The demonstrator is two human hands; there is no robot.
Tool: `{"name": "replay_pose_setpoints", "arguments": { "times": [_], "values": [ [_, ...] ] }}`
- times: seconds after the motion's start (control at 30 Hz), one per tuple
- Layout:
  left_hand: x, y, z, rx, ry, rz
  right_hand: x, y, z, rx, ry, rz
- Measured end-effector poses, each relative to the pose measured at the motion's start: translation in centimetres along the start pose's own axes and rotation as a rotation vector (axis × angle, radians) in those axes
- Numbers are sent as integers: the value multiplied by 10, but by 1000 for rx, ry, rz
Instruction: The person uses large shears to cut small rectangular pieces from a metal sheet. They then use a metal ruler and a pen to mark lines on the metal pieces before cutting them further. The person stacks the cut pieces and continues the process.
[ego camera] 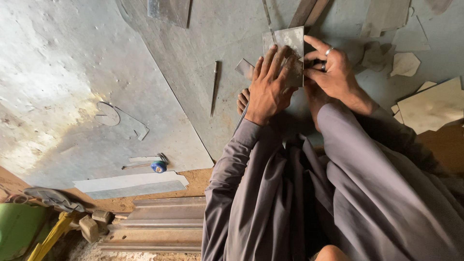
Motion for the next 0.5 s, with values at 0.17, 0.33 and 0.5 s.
{"name": "replay_pose_setpoints", "arguments": {
  "times": [0.17,0.33,0.5],
  "values": [
    [-3,-1,5,35,15,1,-1,-1,-1,2,-15,-5],
    [-5,-1,4,32,-10,0,-2,2,-2,-75,-18,-42],
    [-6,-3,3,16,-8,-6,-1,3,-4,-100,-24,-45]
  ]
}}
Point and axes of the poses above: each hand's wrist, its own x-axis away from the middle knuckle, its own z-axis out of the back of the hand, y = z × x, the point moved 8 cm from there along -x, towards the middle knuckle, and after that the axes turned 9 degrees about -x, right-handed, at the moved point
